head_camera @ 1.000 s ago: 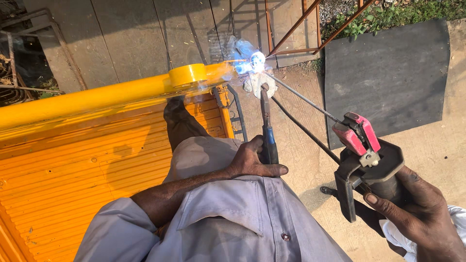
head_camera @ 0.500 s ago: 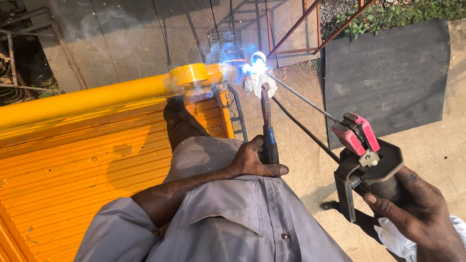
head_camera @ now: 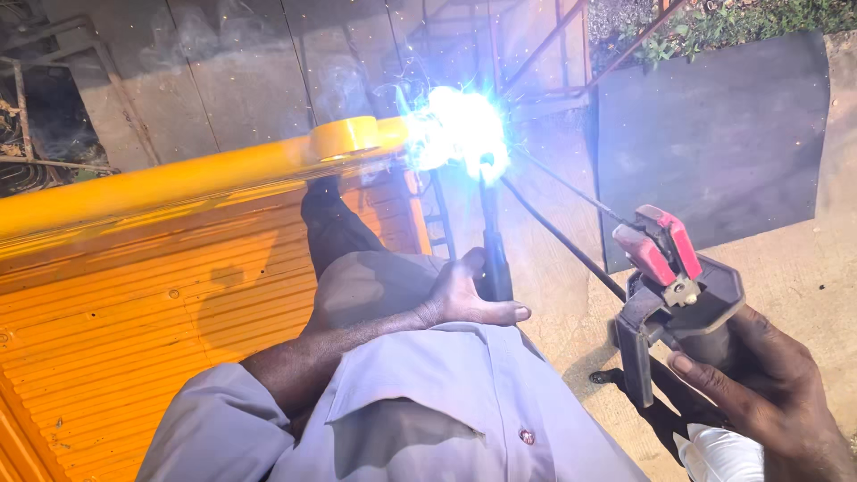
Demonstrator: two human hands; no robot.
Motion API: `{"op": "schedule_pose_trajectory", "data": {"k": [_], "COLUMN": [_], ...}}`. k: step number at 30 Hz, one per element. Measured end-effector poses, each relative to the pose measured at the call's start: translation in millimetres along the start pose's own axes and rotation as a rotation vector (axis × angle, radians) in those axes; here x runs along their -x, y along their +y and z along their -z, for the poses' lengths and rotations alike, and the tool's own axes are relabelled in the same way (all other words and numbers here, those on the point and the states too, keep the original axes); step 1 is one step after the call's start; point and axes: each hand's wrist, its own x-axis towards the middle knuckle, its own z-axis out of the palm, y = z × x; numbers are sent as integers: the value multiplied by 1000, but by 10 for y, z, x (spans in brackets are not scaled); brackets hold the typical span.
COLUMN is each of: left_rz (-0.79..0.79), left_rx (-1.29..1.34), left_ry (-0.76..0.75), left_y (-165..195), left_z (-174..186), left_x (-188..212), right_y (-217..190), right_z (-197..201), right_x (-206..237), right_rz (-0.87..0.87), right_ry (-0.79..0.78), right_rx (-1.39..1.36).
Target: The person stands in a yellow metal cart and welds a metal bracket onto the cart's yellow tubular frame using an arc welding electrode holder, striking an arc that produces sparks and smoke. They then hold up the welded bracket assembly and point at the weld while a coworker stands nearby.
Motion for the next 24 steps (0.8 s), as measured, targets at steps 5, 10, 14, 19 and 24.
{"op": "schedule_pose_trajectory", "data": {"k": [5,10,14,19,24], "left_rz": [147,109,107,103,119], "left_rx": [141,117,76,81,71], "left_ry": [-53,-73,-82,-88,-88], "left_y": [144,241,298,312,384], "left_z": [-46,-84,-109,-119,-155], "left_x": [-19,-68,-96,-103,-125], "right_y": [-119,-156,-220,-257,-294], "right_z": [90,199,237,234,269], "right_x": [45,93,96,81,107], "right_rz": [-109,-67,-73,-42,-71], "right_ry": [53,60,81,70,83], "right_rx": [-129,-128,-73,-32,-69]}}
